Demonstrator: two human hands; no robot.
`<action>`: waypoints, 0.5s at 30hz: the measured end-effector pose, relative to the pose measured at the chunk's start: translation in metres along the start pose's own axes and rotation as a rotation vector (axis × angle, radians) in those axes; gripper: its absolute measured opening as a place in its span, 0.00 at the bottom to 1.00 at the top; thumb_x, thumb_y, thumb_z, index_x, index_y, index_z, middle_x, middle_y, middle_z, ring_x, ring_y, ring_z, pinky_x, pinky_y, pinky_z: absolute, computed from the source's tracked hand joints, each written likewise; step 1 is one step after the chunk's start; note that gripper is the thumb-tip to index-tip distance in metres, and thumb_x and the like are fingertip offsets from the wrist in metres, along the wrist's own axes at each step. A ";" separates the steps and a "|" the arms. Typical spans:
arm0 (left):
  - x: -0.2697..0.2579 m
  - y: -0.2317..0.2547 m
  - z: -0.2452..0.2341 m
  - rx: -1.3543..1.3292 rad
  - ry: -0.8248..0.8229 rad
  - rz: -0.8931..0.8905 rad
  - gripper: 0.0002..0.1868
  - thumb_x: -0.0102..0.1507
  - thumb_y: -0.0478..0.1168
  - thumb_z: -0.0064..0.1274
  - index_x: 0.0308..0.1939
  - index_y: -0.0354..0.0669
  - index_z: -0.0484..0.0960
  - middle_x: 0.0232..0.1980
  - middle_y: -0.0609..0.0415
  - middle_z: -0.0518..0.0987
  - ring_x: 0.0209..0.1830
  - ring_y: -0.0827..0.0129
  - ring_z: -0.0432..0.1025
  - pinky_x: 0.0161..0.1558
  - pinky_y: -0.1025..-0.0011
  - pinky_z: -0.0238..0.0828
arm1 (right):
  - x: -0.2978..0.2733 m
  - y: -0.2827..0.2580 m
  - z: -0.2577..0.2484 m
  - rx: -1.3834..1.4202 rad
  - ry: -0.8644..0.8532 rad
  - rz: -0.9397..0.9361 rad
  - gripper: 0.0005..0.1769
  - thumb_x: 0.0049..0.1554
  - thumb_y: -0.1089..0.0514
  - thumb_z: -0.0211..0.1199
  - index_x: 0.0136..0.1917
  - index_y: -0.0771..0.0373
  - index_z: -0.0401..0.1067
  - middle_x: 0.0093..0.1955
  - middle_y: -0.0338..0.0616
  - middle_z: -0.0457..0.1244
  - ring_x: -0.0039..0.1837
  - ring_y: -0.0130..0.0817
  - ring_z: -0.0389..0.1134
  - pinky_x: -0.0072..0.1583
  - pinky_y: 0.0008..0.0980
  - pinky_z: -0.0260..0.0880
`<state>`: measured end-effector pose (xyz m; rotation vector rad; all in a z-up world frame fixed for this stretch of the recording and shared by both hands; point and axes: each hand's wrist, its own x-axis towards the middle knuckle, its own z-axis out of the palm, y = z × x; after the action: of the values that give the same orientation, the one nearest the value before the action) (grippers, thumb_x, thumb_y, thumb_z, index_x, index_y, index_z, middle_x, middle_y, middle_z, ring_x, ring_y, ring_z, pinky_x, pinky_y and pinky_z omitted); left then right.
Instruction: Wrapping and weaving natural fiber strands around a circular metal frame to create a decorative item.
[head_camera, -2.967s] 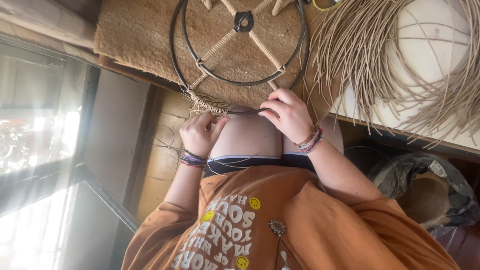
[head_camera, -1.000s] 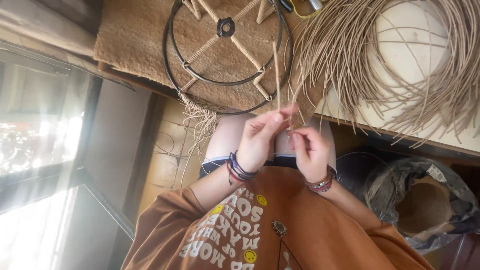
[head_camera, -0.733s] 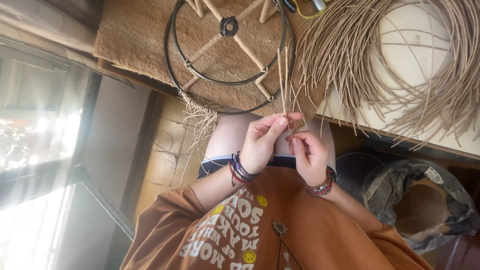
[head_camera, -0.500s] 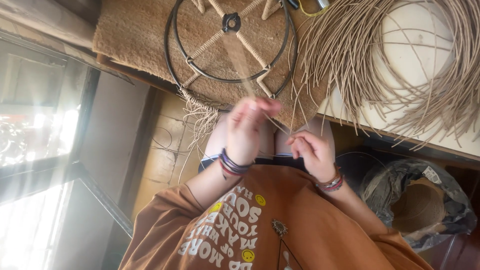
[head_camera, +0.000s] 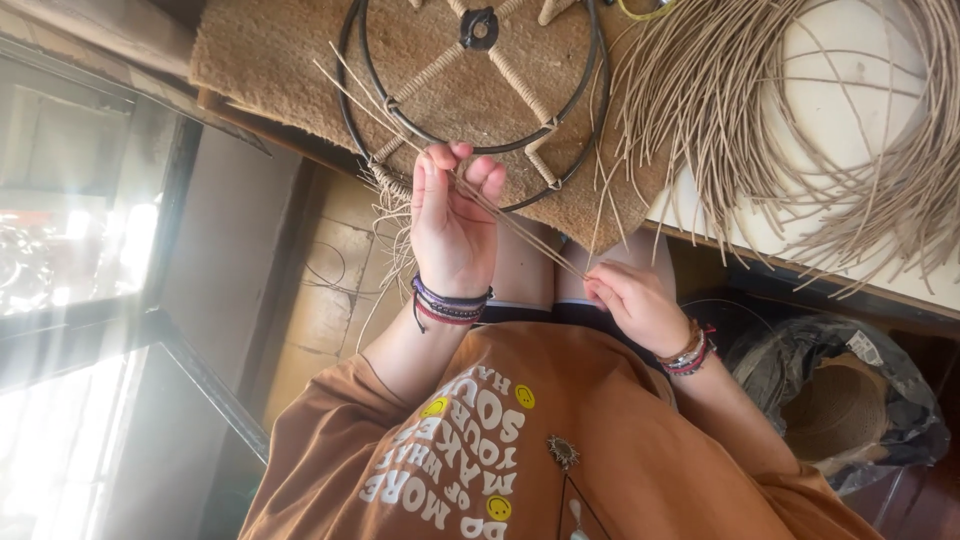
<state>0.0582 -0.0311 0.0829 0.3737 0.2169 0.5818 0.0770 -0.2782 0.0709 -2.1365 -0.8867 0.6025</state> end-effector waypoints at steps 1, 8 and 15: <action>-0.001 0.001 -0.001 -0.001 0.002 0.000 0.10 0.75 0.44 0.38 0.44 0.43 0.69 0.51 0.53 0.80 0.48 0.64 0.82 0.54 0.65 0.84 | -0.004 0.004 0.007 0.000 -0.002 0.001 0.17 0.68 0.54 0.51 0.38 0.58 0.72 0.31 0.39 0.60 0.34 0.38 0.65 0.43 0.35 0.70; 0.004 0.011 -0.055 0.000 -0.449 -0.054 0.17 0.71 0.45 0.37 0.47 0.38 0.79 0.51 0.41 0.81 0.65 0.45 0.71 0.69 0.49 0.64 | -0.022 0.040 0.031 0.039 0.205 -0.056 0.14 0.67 0.54 0.51 0.42 0.55 0.73 0.31 0.37 0.64 0.34 0.37 0.68 0.42 0.32 0.71; -0.010 0.024 -0.119 1.263 -0.872 0.086 0.19 0.64 0.34 0.44 0.55 0.39 0.85 0.47 0.38 0.82 0.48 0.40 0.78 0.52 0.51 0.75 | 0.011 0.030 0.005 0.246 0.129 -0.364 0.14 0.66 0.62 0.51 0.53 0.61 0.79 0.38 0.42 0.65 0.38 0.32 0.65 0.44 0.32 0.69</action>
<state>0.0024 0.0155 -0.0143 1.8129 -0.3179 0.2508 0.0934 -0.2822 0.0434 -1.7188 -1.0392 0.3616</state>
